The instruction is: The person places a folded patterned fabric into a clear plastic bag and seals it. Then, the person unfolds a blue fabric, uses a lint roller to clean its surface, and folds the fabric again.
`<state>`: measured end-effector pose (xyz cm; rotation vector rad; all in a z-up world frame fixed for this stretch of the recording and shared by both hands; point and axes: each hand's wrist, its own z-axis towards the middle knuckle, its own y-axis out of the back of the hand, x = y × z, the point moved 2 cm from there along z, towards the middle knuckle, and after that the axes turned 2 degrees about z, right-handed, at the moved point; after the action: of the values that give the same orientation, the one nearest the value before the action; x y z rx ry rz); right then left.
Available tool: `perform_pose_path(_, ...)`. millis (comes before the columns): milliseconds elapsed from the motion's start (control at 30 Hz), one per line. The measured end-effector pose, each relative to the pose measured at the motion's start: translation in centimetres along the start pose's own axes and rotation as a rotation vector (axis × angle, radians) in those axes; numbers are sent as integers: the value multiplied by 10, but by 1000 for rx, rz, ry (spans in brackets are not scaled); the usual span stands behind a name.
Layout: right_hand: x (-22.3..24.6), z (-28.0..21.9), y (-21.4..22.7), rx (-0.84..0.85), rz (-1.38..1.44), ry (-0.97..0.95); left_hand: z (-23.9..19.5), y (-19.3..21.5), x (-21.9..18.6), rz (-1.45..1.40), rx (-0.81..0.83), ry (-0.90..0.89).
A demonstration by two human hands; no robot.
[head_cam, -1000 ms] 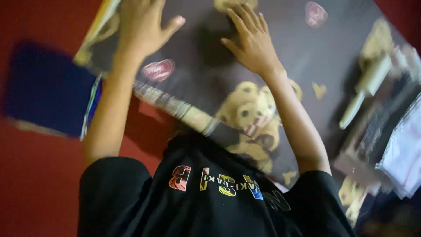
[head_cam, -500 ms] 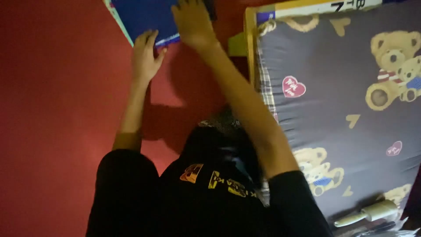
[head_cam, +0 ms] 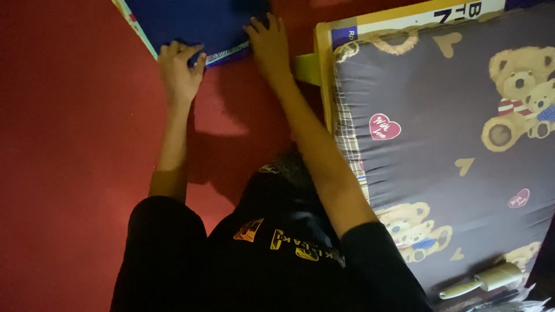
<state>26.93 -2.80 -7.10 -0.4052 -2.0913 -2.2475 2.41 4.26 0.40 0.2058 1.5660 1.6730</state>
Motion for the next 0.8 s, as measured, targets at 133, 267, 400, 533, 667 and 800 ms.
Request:
perform_pose_path(133,10,-2,5,-34,41,-91,5,5,-3,83,-3,-54)
perform_pose_path(267,15,0,18,-5,35,-119,14,11,-9,177,-77,-202)
perform_pose_path(400,24,6,40,-337,-9,-69,15,0,18,370,-14,-346)
perform_pose_path(533,43,9,86,-479,-31,-33,13,10,41,450,43,-511)
perform_pose_path(667,56,22,106,-437,38,8,21,36,40,490,45,-502)
perform_pose_path(800,67,24,145,-502,170,201,35,84,46,392,-68,-437)
